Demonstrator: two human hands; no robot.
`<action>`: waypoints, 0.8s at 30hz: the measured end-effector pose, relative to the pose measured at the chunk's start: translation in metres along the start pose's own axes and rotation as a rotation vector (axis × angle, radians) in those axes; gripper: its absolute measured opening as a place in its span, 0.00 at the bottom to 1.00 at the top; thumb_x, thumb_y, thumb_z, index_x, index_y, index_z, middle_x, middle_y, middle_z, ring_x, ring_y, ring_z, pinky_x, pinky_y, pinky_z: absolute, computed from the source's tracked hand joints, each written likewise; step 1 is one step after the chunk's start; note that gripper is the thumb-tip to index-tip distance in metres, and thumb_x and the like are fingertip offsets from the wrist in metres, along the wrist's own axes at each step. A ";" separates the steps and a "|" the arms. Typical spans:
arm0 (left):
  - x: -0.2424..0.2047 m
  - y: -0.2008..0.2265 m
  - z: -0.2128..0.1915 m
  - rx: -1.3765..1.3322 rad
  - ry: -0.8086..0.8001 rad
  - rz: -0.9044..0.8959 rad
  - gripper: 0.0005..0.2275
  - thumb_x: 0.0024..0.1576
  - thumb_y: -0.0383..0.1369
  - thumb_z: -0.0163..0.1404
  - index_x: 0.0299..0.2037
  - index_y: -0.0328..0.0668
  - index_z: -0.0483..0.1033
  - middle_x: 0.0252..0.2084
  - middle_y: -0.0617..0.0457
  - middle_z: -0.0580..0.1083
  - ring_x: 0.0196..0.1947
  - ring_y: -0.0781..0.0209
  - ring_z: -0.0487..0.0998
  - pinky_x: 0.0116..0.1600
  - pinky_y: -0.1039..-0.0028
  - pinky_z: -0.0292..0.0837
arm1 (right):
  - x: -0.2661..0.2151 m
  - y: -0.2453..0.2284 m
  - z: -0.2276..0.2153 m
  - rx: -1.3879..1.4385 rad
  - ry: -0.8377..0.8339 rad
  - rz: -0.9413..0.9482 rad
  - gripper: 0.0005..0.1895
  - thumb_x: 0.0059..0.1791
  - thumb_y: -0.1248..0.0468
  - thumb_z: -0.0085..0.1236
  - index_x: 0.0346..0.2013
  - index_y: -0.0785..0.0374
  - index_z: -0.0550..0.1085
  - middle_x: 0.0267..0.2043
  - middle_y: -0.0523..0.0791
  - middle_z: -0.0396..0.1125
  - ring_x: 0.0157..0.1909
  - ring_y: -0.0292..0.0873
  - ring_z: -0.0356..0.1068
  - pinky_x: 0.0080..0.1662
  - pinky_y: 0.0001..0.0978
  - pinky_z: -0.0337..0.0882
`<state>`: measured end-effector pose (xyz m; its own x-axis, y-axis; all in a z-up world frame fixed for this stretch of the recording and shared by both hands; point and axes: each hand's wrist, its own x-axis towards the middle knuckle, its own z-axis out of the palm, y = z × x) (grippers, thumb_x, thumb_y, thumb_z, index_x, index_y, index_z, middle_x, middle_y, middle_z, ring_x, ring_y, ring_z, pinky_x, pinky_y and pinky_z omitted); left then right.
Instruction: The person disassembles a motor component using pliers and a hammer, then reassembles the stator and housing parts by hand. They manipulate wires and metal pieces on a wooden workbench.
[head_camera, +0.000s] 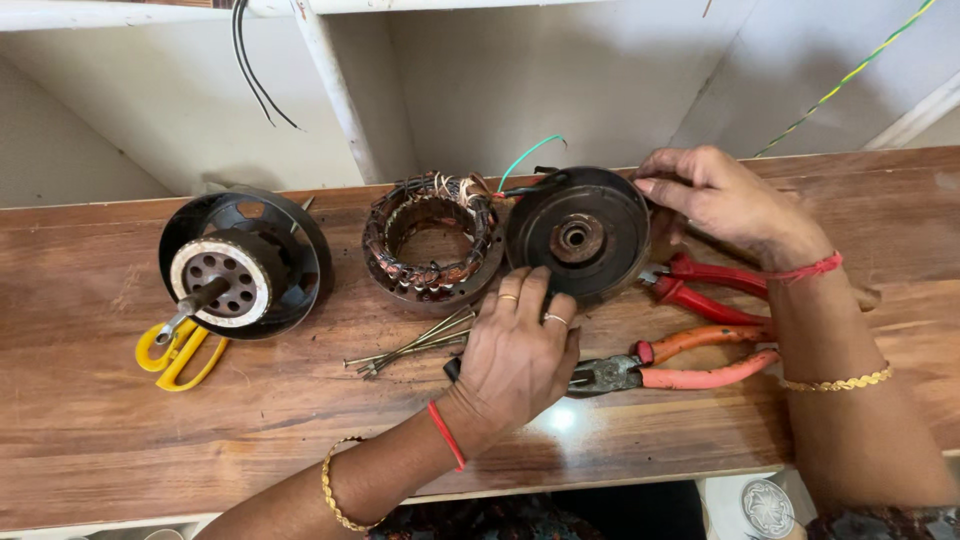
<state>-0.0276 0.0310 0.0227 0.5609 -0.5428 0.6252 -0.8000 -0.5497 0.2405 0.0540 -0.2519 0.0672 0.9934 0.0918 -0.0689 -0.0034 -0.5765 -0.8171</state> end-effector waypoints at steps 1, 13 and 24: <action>0.001 0.001 -0.002 0.011 0.035 0.040 0.13 0.53 0.31 0.56 0.44 0.31 0.73 0.54 0.30 0.71 0.58 0.35 0.71 0.57 0.51 0.70 | 0.001 -0.001 0.001 -0.061 0.061 -0.013 0.13 0.56 0.63 0.50 0.49 0.68 0.76 0.32 0.45 0.72 0.28 0.38 0.67 0.31 0.32 0.70; 0.042 -0.085 -0.071 -0.012 0.287 -0.228 0.10 0.58 0.32 0.60 0.44 0.36 0.78 0.44 0.41 0.78 0.48 0.43 0.78 0.50 0.59 0.74 | -0.013 -0.021 0.018 -0.104 0.495 -0.358 0.08 0.59 0.70 0.55 0.52 0.71 0.76 0.35 0.46 0.72 0.29 0.32 0.66 0.32 0.26 0.66; 0.032 -0.169 -0.056 -0.664 0.050 -0.528 0.23 0.57 0.37 0.58 0.57 0.26 0.73 0.47 0.40 0.80 0.47 0.59 0.81 0.53 0.72 0.77 | -0.021 -0.040 0.074 0.045 0.355 -0.599 0.07 0.56 0.76 0.54 0.50 0.70 0.70 0.49 0.50 0.76 0.45 0.36 0.74 0.48 0.28 0.76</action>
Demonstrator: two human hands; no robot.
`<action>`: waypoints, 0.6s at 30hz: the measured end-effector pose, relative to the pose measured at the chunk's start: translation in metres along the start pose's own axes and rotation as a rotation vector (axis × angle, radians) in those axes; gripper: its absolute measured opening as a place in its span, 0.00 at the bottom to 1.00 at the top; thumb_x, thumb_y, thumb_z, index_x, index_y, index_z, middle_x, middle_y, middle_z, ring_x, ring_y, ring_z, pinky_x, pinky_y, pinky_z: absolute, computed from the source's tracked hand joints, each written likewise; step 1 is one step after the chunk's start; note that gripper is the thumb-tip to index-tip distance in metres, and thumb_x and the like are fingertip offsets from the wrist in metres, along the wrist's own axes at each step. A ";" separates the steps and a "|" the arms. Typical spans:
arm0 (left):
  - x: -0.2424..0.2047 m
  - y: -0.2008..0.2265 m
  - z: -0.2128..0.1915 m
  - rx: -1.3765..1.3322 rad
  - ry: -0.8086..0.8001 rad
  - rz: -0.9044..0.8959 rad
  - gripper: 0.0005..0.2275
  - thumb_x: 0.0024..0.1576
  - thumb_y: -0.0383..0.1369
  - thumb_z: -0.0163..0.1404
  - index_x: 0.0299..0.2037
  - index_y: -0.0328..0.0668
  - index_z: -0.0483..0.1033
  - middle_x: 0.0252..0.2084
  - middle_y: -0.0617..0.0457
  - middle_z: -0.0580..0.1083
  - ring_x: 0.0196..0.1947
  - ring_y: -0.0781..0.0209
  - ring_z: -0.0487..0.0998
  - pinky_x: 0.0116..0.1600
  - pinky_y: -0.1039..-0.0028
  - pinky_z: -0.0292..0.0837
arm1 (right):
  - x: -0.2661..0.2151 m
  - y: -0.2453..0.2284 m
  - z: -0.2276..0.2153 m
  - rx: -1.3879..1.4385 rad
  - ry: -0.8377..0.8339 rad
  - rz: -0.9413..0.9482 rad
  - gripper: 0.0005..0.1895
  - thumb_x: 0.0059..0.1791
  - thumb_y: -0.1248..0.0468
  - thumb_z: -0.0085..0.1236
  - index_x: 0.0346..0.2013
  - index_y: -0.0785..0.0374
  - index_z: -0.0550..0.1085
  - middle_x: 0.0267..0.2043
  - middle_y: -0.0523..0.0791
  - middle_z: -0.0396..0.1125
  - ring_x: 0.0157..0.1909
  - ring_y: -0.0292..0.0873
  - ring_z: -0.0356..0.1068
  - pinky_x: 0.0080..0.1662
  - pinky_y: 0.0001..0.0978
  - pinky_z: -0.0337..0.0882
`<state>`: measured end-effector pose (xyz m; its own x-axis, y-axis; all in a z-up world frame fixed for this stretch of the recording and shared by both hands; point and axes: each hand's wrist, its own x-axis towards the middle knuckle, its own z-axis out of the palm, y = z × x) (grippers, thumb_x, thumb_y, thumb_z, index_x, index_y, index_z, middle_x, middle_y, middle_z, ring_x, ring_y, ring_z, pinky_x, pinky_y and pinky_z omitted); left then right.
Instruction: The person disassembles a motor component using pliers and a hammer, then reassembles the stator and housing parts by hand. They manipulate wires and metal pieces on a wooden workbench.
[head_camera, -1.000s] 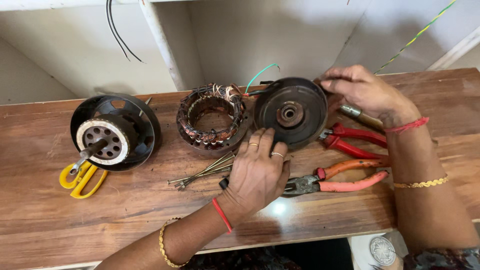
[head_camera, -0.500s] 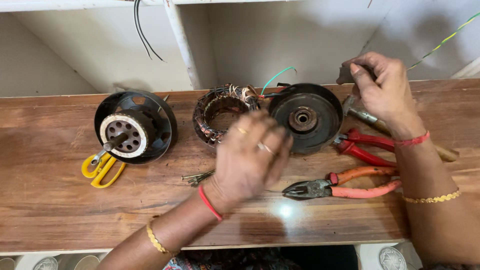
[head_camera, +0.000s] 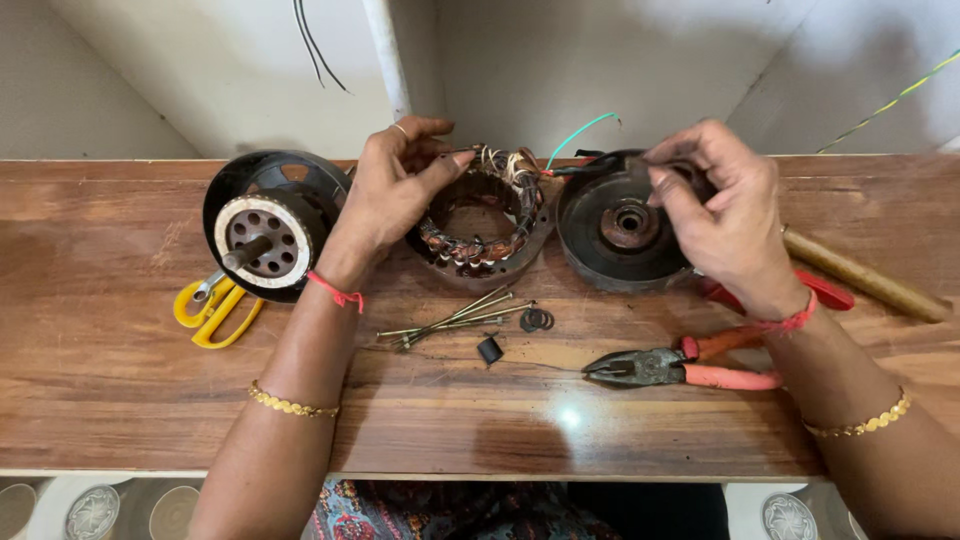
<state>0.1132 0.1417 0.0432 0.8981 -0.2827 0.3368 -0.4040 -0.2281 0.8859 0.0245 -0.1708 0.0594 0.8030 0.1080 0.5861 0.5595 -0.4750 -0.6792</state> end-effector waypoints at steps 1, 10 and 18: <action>0.001 -0.004 0.002 -0.018 0.018 0.002 0.22 0.56 0.36 0.58 0.57 0.27 0.73 0.45 0.41 0.80 0.45 0.60 0.81 0.52 0.73 0.78 | -0.004 -0.007 0.005 -0.084 -0.021 -0.088 0.08 0.55 0.77 0.55 0.48 0.70 0.72 0.50 0.50 0.76 0.48 0.38 0.75 0.52 0.30 0.76; 0.010 -0.032 0.018 -0.523 0.107 -0.235 0.10 0.60 0.28 0.52 0.46 0.27 0.81 0.36 0.49 0.81 0.32 0.68 0.79 0.39 0.78 0.76 | -0.028 -0.049 0.043 -0.399 -0.218 -0.371 0.12 0.43 0.73 0.62 0.42 0.65 0.79 0.48 0.49 0.68 0.42 0.47 0.73 0.40 0.36 0.73; 0.000 -0.035 0.035 -0.399 0.291 -0.185 0.10 0.60 0.27 0.50 0.44 0.25 0.82 0.35 0.51 0.80 0.33 0.69 0.76 0.41 0.79 0.72 | -0.016 -0.036 0.030 -0.524 -0.444 -0.228 0.10 0.37 0.71 0.64 0.33 0.63 0.79 0.45 0.48 0.69 0.35 0.51 0.73 0.37 0.42 0.73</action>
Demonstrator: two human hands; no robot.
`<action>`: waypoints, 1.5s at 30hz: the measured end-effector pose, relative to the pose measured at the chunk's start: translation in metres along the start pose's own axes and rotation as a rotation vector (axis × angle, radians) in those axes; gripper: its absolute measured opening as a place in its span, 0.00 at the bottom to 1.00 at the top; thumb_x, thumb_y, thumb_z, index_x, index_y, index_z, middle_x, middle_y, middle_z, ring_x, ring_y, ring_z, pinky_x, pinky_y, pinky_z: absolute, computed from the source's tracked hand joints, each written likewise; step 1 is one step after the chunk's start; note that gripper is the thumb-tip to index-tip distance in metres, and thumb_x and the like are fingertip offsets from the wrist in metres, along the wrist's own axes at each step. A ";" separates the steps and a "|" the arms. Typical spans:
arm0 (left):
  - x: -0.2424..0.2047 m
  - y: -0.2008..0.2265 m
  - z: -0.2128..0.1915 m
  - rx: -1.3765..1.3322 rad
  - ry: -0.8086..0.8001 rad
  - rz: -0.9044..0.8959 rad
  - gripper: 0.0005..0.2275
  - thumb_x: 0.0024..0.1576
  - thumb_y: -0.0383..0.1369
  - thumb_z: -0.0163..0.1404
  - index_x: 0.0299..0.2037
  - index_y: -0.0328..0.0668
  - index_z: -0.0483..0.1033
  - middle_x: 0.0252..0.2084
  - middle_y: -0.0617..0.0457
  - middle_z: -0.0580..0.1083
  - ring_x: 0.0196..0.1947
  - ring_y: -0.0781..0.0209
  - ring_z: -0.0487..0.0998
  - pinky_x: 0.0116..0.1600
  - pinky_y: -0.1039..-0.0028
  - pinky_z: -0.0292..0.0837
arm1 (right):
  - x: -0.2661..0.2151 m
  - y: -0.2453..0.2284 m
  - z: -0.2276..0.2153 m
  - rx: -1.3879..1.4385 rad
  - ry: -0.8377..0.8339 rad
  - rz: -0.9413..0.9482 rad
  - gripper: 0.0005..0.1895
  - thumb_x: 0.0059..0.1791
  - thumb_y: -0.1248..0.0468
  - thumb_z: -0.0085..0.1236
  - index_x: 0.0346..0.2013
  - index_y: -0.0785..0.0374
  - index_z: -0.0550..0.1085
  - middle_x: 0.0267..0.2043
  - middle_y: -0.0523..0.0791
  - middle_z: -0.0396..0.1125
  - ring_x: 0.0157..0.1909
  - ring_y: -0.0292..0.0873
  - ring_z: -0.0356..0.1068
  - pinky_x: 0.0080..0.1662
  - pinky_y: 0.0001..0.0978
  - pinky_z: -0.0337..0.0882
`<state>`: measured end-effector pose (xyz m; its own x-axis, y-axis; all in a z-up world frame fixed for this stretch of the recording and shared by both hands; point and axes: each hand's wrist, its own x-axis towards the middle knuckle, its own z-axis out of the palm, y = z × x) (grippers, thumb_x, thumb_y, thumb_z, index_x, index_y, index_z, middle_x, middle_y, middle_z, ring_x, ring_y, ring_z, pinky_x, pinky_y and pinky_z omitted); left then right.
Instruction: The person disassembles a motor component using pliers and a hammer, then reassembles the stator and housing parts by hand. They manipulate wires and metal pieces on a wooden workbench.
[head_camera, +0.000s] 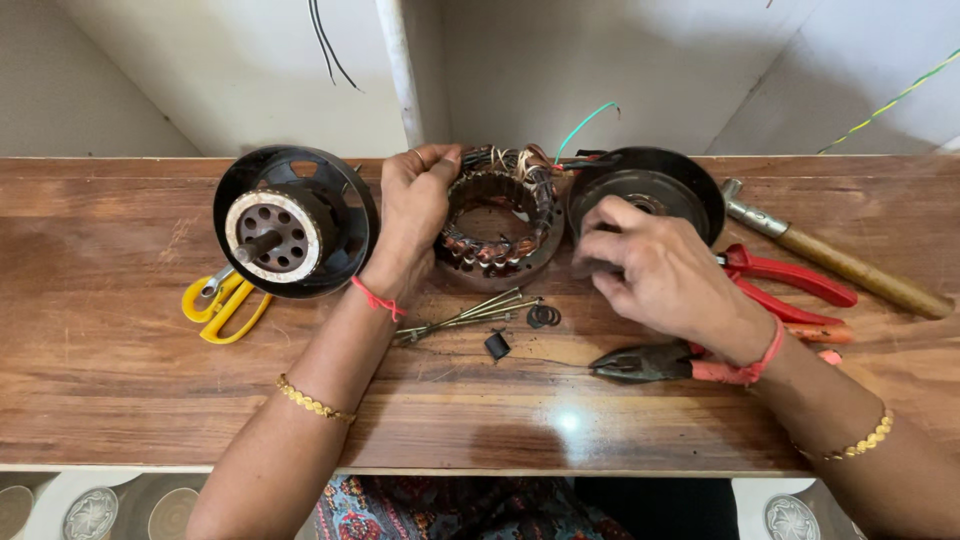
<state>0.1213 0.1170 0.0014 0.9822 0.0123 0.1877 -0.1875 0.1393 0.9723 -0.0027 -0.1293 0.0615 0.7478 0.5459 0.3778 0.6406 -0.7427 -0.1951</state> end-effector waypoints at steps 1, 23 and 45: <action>-0.005 0.000 0.003 0.052 0.034 0.024 0.10 0.60 0.27 0.51 0.44 0.25 0.82 0.35 0.52 0.80 0.34 0.70 0.75 0.42 0.80 0.71 | -0.001 0.004 -0.005 0.024 -0.009 -0.009 0.10 0.37 0.71 0.63 0.32 0.63 0.80 0.44 0.49 0.70 0.35 0.52 0.73 0.37 0.42 0.73; -0.023 -0.003 0.023 -0.102 -0.072 -0.082 0.14 0.63 0.34 0.53 0.46 0.23 0.79 0.39 0.48 0.78 0.38 0.65 0.75 0.45 0.74 0.72 | -0.013 0.029 -0.049 0.098 0.063 0.071 0.11 0.43 0.69 0.66 0.40 0.62 0.80 0.44 0.48 0.73 0.40 0.43 0.75 0.41 0.32 0.74; -0.036 0.029 0.019 0.463 -0.021 0.372 0.20 0.59 0.39 0.58 0.54 0.28 0.76 0.49 0.40 0.77 0.51 0.50 0.74 0.55 0.64 0.70 | -0.020 0.032 -0.023 0.957 0.276 0.289 0.08 0.52 0.76 0.61 0.46 0.69 0.76 0.43 0.50 0.76 0.46 0.37 0.75 0.50 0.26 0.74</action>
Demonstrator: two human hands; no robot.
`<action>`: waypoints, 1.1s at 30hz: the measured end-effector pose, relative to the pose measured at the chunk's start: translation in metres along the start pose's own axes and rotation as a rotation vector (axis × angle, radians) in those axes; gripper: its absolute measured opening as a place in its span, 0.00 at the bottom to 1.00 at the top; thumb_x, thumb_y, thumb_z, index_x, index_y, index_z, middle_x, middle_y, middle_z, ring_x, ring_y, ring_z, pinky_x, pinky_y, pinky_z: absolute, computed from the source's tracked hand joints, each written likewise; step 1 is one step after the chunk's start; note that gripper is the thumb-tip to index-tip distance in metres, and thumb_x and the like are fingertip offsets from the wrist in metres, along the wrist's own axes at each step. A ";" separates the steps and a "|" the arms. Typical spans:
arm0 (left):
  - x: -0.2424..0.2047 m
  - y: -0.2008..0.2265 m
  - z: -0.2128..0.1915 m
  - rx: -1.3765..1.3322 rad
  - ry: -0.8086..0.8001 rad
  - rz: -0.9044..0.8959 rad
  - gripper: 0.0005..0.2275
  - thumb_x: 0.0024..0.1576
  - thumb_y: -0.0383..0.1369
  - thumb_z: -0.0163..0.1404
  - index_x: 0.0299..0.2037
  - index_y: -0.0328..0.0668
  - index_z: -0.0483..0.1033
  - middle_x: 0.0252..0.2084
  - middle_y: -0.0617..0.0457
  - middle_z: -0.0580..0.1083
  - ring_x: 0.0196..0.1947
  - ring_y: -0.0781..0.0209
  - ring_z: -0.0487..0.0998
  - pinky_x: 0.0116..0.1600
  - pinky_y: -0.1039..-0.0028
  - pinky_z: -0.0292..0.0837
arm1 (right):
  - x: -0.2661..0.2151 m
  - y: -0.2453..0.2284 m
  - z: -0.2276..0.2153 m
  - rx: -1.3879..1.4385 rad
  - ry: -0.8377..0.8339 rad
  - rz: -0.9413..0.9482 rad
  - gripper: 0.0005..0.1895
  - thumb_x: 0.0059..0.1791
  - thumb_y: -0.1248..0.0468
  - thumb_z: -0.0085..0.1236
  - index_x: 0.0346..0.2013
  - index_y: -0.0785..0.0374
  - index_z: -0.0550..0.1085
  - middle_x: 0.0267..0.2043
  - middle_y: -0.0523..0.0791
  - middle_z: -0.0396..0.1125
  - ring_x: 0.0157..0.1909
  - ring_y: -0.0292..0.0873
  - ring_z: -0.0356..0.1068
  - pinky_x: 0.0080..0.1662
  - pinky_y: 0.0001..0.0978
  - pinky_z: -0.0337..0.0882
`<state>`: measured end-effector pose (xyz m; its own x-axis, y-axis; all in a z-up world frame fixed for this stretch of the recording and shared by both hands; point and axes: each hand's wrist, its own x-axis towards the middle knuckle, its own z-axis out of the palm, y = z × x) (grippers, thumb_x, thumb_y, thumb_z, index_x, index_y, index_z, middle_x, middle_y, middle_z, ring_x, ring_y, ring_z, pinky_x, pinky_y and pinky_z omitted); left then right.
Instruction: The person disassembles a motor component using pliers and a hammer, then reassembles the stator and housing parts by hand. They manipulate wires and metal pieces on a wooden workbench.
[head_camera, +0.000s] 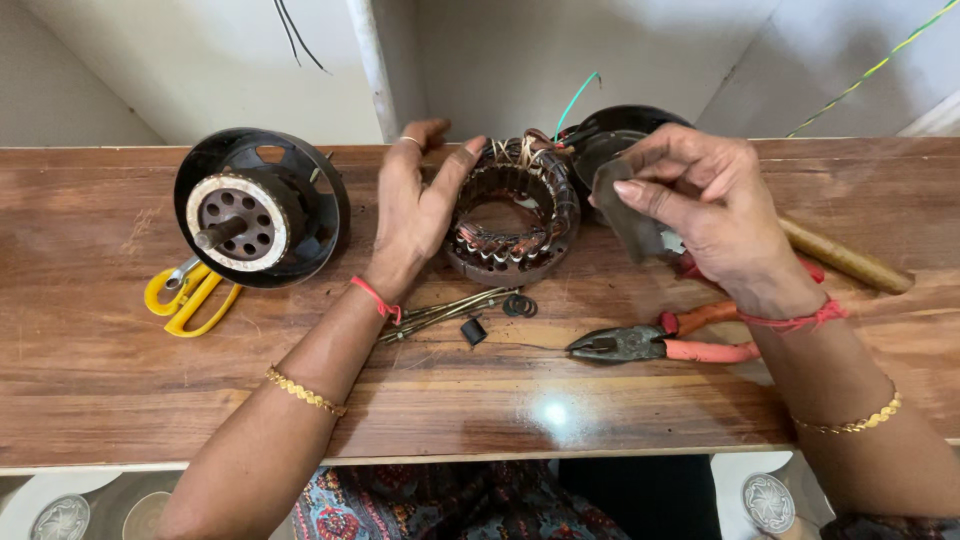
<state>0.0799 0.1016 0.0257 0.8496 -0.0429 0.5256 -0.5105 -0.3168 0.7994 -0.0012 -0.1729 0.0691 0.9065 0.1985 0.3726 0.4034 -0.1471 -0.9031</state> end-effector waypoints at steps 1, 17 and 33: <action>-0.003 0.010 -0.005 0.199 0.085 0.145 0.22 0.59 0.40 0.61 0.56 0.28 0.74 0.51 0.39 0.75 0.53 0.46 0.72 0.55 0.61 0.69 | 0.000 0.002 0.001 0.053 -0.005 -0.079 0.08 0.53 0.76 0.60 0.47 0.68 0.76 0.45 0.51 0.76 0.48 0.39 0.75 0.52 0.27 0.75; -0.043 0.069 0.005 -0.025 -0.149 0.545 0.16 0.52 0.19 0.59 0.50 0.36 0.78 0.46 0.49 0.77 0.48 0.53 0.81 0.54 0.68 0.79 | -0.011 -0.003 0.009 0.310 -0.198 -0.284 0.08 0.51 0.79 0.56 0.43 0.72 0.77 0.49 0.57 0.74 0.56 0.46 0.75 0.60 0.38 0.76; -0.026 0.055 0.003 0.239 -0.108 0.747 0.19 0.57 0.36 0.64 0.56 0.38 0.77 0.53 0.47 0.76 0.64 0.47 0.69 0.65 0.55 0.73 | -0.009 -0.002 0.003 0.190 0.020 -0.261 0.08 0.53 0.80 0.61 0.43 0.68 0.76 0.49 0.52 0.74 0.50 0.42 0.77 0.51 0.31 0.80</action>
<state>0.0308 0.0825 0.0549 0.3077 -0.4121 0.8576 -0.9189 -0.3625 0.1555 -0.0101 -0.1717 0.0671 0.7787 0.1866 0.5990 0.5936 0.0901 -0.7997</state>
